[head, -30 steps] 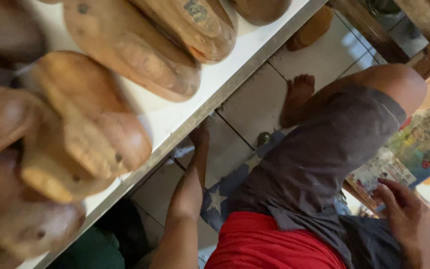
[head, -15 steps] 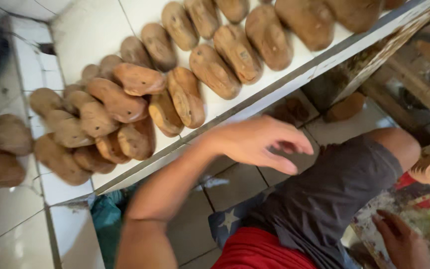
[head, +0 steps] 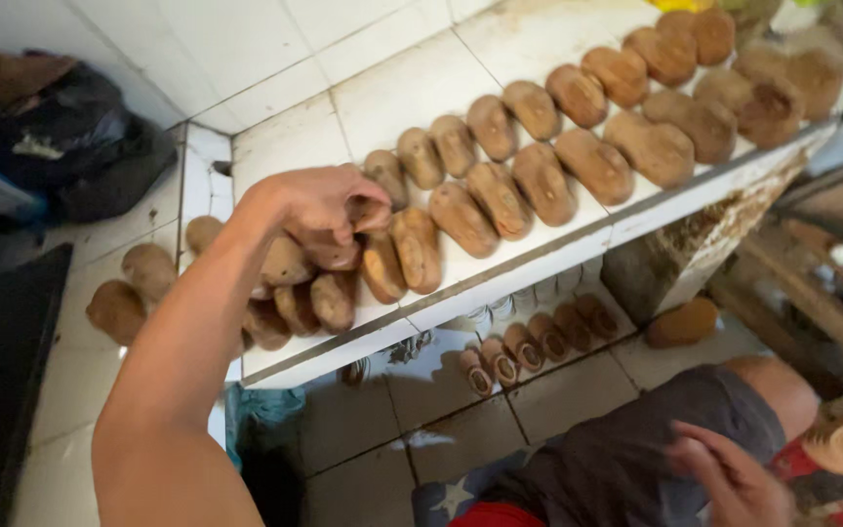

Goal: The person sits on the floor and assembles a pair of sandals by hand. They place a star-shaped upper onto a wooden shoe last, fold the flaps over the sides, and press them into place. They repeat the process for the second sandal, handling the wooden lasts and leather-like upper pieces directly.

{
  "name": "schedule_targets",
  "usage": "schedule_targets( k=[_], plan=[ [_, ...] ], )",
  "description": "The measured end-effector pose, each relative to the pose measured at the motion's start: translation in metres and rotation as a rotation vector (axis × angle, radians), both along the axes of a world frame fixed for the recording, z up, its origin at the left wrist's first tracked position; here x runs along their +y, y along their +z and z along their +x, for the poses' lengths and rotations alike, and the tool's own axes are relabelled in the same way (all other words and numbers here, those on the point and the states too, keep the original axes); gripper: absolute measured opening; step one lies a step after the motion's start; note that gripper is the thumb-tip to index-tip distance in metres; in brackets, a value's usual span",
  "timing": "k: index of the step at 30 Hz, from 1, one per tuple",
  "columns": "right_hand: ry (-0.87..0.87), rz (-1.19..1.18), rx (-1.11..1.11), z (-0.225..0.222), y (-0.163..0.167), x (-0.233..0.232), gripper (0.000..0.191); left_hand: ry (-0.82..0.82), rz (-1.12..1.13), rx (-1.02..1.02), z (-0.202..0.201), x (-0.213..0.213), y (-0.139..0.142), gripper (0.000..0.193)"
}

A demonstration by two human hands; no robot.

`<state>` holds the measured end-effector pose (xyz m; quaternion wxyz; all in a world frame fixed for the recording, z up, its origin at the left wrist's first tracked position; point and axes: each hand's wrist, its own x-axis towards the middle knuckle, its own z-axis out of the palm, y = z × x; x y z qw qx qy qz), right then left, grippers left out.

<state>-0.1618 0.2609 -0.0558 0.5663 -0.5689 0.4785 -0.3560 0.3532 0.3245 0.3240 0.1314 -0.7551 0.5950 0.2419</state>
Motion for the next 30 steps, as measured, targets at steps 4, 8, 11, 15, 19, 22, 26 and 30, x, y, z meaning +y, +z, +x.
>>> schedule_targets(
  k=[4,8,11,15,19,22,26,30],
  plan=[
    [0.209,0.406,-0.29,0.085,0.097,0.027,0.059,-0.04,-0.285,0.149,-0.045,0.041,0.044,0.096],
    [0.364,0.859,-0.584,0.153,0.157,0.053,0.08,-0.346,-0.335,0.111,-0.078,0.079,0.048,0.113],
    [0.49,0.906,-0.874,0.144,0.156,0.075,0.064,-0.177,-0.099,0.035,-0.059,0.069,0.031,0.108],
    [0.37,0.836,-0.85,0.113,0.125,0.082,0.057,0.01,0.162,-0.162,-0.017,0.049,-0.009,0.097],
    [0.194,0.85,-0.791,0.085,0.098,0.071,0.057,0.079,-0.203,0.193,0.009,0.049,-0.005,0.074],
    [-0.004,0.85,-0.858,0.046,0.077,0.06,0.058,0.203,-0.858,0.641,-0.008,0.049,0.001,0.066],
    [-0.289,0.691,-0.894,-0.023,0.04,0.048,0.051,0.168,-0.838,1.259,-0.104,0.033,-0.062,0.056],
    [-0.624,0.46,-0.574,-0.094,0.005,0.041,0.06,0.286,-0.165,1.623,-0.259,-0.013,-0.191,0.047]
  ],
)
